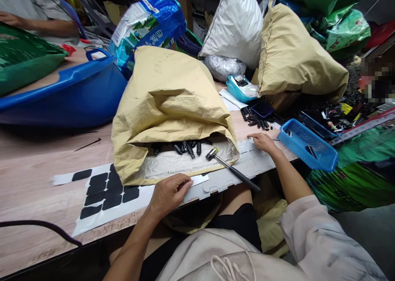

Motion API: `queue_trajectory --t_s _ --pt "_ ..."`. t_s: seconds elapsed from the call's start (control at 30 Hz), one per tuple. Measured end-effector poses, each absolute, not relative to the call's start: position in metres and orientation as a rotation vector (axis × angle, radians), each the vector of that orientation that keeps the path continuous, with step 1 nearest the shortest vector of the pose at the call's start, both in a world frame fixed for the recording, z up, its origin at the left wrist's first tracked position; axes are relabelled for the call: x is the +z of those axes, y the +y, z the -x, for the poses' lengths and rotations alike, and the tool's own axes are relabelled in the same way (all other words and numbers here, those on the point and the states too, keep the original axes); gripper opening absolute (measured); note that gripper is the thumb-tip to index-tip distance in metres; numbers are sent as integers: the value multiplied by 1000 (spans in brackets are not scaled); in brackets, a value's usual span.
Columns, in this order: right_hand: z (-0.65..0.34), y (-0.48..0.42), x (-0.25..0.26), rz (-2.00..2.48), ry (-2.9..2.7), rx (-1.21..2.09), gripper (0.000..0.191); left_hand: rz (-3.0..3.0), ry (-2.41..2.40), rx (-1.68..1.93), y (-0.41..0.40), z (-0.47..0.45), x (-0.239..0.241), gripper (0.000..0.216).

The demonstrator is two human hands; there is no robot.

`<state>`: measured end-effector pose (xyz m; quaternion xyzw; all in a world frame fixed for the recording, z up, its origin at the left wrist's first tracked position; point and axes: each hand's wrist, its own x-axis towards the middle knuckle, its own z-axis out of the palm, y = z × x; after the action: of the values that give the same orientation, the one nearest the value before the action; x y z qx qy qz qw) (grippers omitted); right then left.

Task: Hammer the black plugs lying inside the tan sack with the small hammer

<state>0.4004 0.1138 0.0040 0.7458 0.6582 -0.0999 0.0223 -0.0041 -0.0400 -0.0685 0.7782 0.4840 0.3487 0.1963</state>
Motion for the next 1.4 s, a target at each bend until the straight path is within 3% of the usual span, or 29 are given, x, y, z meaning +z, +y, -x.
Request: queue_trajectory --t_s 0.57,1.4 --pt "-405 173 6 -2206 2093 -232 62 -2162 1364 949 -41 5 -68 25" --pt "-421 166 5 -2255 2054 -166 59 -2142 1364 946 -42 4 -67 26"
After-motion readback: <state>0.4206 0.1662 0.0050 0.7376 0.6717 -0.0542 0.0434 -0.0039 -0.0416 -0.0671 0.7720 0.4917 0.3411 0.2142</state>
